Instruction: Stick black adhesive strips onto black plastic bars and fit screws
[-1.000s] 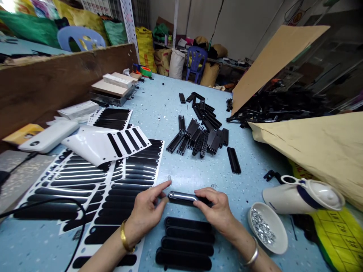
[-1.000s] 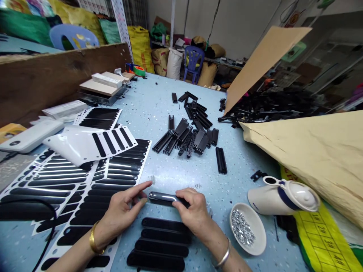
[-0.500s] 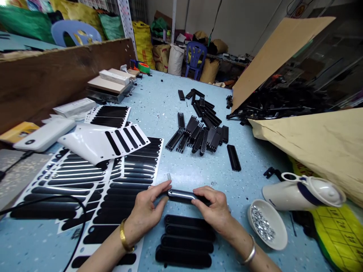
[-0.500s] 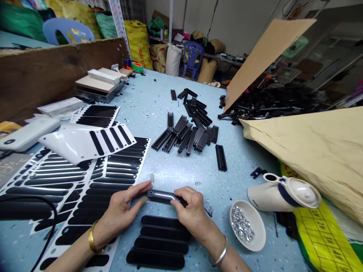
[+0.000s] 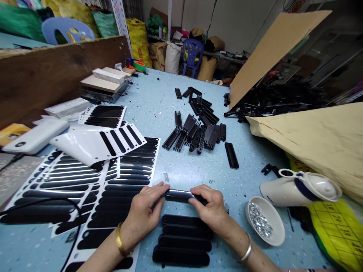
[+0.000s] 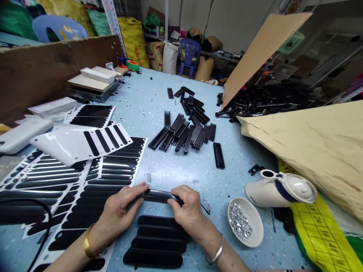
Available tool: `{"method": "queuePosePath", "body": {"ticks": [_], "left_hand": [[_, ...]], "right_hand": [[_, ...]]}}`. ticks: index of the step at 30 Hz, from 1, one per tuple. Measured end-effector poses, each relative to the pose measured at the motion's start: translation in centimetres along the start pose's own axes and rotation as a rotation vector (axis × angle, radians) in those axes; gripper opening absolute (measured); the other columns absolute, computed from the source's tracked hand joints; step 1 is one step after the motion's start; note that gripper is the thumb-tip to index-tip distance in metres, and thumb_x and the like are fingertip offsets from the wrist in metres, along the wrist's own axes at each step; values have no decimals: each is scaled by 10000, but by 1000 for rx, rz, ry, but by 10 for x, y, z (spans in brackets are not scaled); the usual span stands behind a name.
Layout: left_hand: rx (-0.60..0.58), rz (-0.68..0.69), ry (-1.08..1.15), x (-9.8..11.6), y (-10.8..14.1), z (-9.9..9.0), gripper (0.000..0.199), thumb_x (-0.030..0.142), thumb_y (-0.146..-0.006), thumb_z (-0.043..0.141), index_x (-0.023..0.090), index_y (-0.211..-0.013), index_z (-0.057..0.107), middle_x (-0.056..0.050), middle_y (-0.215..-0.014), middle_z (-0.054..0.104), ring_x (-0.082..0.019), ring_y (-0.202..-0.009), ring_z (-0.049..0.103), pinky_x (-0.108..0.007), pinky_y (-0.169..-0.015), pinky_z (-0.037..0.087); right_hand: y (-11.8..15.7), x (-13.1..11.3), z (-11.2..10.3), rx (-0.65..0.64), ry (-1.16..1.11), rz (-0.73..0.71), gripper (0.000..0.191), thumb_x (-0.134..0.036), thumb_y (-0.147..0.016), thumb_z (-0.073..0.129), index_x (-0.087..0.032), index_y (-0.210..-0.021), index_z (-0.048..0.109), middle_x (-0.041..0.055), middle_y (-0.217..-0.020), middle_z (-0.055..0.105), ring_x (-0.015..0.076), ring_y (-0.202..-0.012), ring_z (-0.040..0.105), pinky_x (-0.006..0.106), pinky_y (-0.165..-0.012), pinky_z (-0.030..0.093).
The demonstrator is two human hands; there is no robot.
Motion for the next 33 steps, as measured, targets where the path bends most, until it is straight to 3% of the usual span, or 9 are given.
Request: {"method": "queuePosePath", "body": {"ticks": [5,10,18,24,33], "left_hand": [[-39,234,-238,11,11,4,519,0,-781,431,140,-1255,587,-157,-1252,651,-367,-1216,556,-509,-846,490],[-106,253,-309,11,17,8,655,-67,-711,388,106,-1330,512,-179,-1311,604,-395,-1273,487,-516,-853,447],[-111,289,-328,8,15,10,617,-55,-702,431,74,-1297,529,-210,-1290,608,-424,-1272,474,-529,-873,423],[-113,312,-350,9,13,10,583,-44,-727,433,78,-1291,514,-207,-1289,609,-424,-1266,479,-527,-872,426],[-76,367,-386,13,9,10,523,-45,-756,422,52,-1260,522,-217,-1239,638,-420,-1212,531,-500,-825,453]], "right_hand": [[1,3,0,13,-19,16,135,-137,-714,712,-221,-817,739,45,-807,742,209,-727,685,327,-711,555],[1,5,1,21,-56,20,156,-123,-709,724,-225,-825,744,46,-810,744,211,-733,687,325,-705,551],[5,14,-3,37,-99,59,188,-126,-683,768,-213,-849,754,51,-818,750,214,-765,701,321,-712,561],[4,24,-4,-4,-264,164,188,-142,-692,780,-228,-860,775,48,-856,761,208,-805,718,322,-751,579],[12,18,-4,6,-148,-118,246,-179,-840,677,-199,-1078,732,92,-979,750,204,-886,711,325,-807,580]]}}
Point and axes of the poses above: each hand's wrist, its own y-axis away from the middle knuckle, its own z-axis out of the palm, x = y × z, the point moved 5 cm from there along -y, towards the middle knuckle
